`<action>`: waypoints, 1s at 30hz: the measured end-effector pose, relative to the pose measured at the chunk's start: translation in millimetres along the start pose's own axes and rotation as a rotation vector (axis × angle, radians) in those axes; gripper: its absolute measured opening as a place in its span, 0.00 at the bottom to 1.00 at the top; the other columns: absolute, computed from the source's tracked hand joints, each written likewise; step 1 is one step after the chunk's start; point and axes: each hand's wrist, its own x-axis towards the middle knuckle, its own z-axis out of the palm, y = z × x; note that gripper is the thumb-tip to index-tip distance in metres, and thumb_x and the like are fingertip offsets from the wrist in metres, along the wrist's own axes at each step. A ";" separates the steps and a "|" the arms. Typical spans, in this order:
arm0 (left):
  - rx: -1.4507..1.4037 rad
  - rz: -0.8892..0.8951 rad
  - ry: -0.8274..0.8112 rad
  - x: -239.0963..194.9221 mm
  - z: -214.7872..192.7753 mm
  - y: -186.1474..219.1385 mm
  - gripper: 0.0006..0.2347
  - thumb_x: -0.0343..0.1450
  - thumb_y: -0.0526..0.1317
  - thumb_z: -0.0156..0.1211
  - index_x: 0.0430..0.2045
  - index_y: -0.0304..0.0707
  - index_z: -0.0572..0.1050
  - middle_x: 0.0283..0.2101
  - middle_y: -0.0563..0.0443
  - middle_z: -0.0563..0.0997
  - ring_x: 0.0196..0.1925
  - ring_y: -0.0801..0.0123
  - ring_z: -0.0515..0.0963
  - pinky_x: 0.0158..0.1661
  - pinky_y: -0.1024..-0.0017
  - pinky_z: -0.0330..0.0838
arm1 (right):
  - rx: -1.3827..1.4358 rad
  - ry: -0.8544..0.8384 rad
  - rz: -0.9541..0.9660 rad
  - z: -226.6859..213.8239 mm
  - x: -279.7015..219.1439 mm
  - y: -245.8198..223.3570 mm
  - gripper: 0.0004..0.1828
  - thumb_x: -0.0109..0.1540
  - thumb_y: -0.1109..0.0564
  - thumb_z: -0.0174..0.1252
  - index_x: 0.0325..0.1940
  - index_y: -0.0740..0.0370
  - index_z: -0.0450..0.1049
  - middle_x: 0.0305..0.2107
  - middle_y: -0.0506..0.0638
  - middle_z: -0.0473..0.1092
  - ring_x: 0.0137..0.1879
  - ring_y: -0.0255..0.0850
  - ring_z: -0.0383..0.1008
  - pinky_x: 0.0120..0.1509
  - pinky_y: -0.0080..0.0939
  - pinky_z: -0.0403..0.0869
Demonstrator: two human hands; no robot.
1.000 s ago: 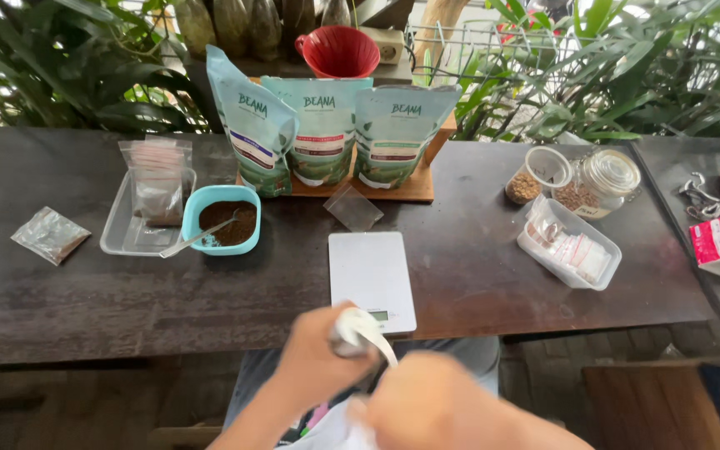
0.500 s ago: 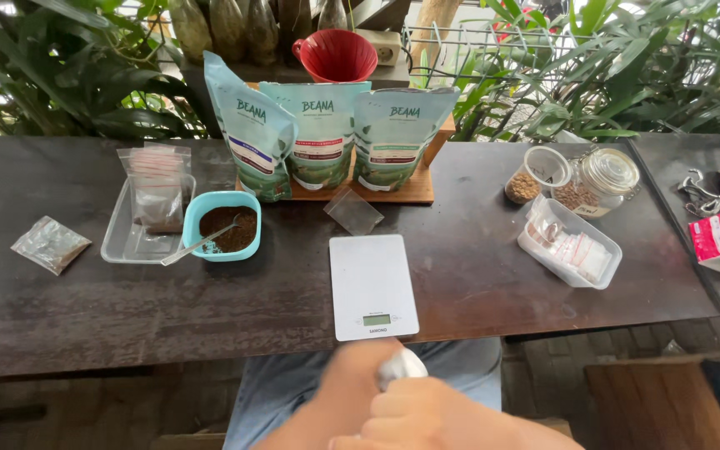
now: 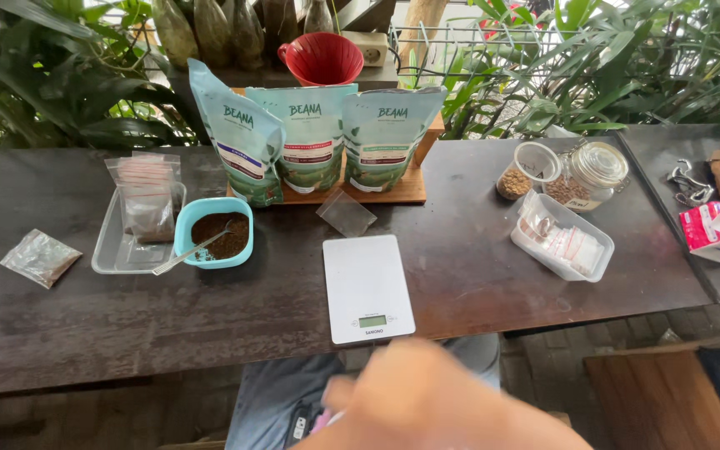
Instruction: The person grinds coffee beans using a manual hand grinder, weighs the ground coffee on a digital scale, and transfers the coffee into a small plastic bag.
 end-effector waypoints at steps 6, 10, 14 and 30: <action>-0.327 0.960 0.512 27.4 -65.0 -157.3 0.10 0.57 0.34 0.79 0.23 0.46 0.80 0.24 0.61 0.82 0.25 0.77 0.75 0.29 0.73 0.71 | -2.031 0.399 -0.411 54.5 -28.0 -113.5 0.07 0.68 0.53 0.56 0.48 0.45 0.78 0.21 0.43 0.72 0.25 0.50 0.73 0.30 0.54 0.70; -0.327 0.751 0.076 5.9 -48.5 -131.6 0.10 0.57 0.28 0.71 0.23 0.48 0.87 0.32 0.59 0.93 0.36 0.76 0.90 0.36 0.74 0.80 | -1.684 -0.383 -0.423 63.8 -33.8 -43.7 0.17 0.82 0.68 0.43 0.38 0.60 0.56 0.35 0.50 0.56 0.33 0.44 0.55 0.39 0.51 0.57; -0.120 0.925 0.063 -5.2 -54.8 -135.4 0.08 0.63 0.38 0.72 0.19 0.46 0.74 0.25 0.56 0.76 0.29 0.71 0.73 0.31 0.65 0.65 | -1.826 0.181 -0.635 52.5 -31.2 -105.6 0.04 0.74 0.63 0.50 0.49 0.59 0.71 0.41 0.49 0.74 0.37 0.44 0.74 0.43 0.48 0.72; -0.383 0.844 0.039 14.0 -62.7 -161.4 0.11 0.62 0.37 0.85 0.22 0.46 0.81 0.25 0.64 0.79 0.29 0.80 0.72 0.31 0.74 0.67 | -1.901 0.511 -0.437 35.9 -27.7 -128.4 0.10 0.75 0.54 0.49 0.56 0.54 0.75 0.26 0.48 0.76 0.28 0.51 0.76 0.36 0.51 0.72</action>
